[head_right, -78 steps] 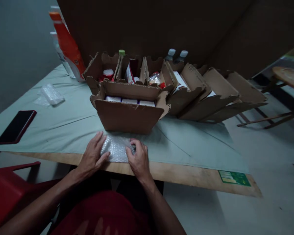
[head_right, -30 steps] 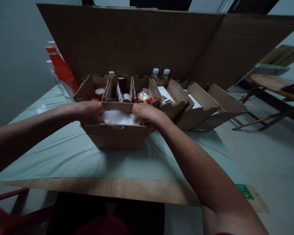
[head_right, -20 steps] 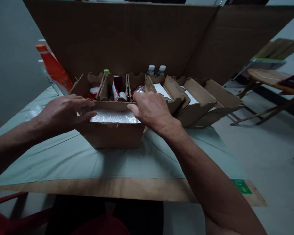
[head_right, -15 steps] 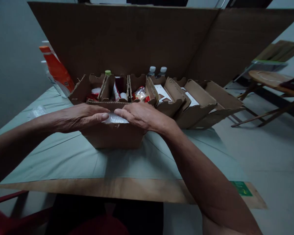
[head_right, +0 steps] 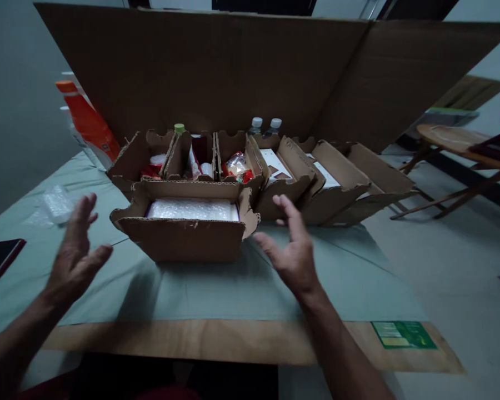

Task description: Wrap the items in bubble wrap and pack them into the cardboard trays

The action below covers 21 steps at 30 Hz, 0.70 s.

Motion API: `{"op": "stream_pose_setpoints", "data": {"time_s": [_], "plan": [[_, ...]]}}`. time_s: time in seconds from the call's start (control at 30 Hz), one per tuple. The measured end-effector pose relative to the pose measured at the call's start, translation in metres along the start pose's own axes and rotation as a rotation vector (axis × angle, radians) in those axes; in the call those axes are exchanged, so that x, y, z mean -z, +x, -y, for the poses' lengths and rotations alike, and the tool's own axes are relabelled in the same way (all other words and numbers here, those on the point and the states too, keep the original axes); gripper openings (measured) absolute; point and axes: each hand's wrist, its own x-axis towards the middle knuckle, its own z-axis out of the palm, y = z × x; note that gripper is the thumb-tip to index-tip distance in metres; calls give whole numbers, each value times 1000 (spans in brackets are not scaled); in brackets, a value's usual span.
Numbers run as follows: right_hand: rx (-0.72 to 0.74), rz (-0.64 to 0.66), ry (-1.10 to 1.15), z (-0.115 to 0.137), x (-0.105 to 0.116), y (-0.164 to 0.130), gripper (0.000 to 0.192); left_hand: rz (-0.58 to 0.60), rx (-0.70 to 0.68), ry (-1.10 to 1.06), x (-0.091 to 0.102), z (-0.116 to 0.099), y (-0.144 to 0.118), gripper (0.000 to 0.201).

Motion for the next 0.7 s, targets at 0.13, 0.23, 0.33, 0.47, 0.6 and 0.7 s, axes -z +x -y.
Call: {"op": "stream_pose_setpoints", "data": {"time_s": [0.13, 0.23, 0.33, 0.47, 0.6, 0.7], "plan": [[-91, 182, 65, -27, -39, -12, 104, 74, 136, -178, -42, 20, -2, 93], [-129, 189, 161, -26, -61, -11, 96, 36, 199, -309, -67, 20, 7, 89], [-163, 158, 209, -19, -72, -15, 86, -19, 235, -428, -81, 12, 11, 87], [-190, 98, 216, -2, -78, -30, 78, -71, 251, -430, -74, 3, -5, 83], [-180, 136, 265, 33, -87, -29, 76, -163, 291, -339, -40, -5, -22, 81], [-160, 120, 300, 56, -84, -11, 74, -209, 253, -311, -22, -25, -10, 82]]}}
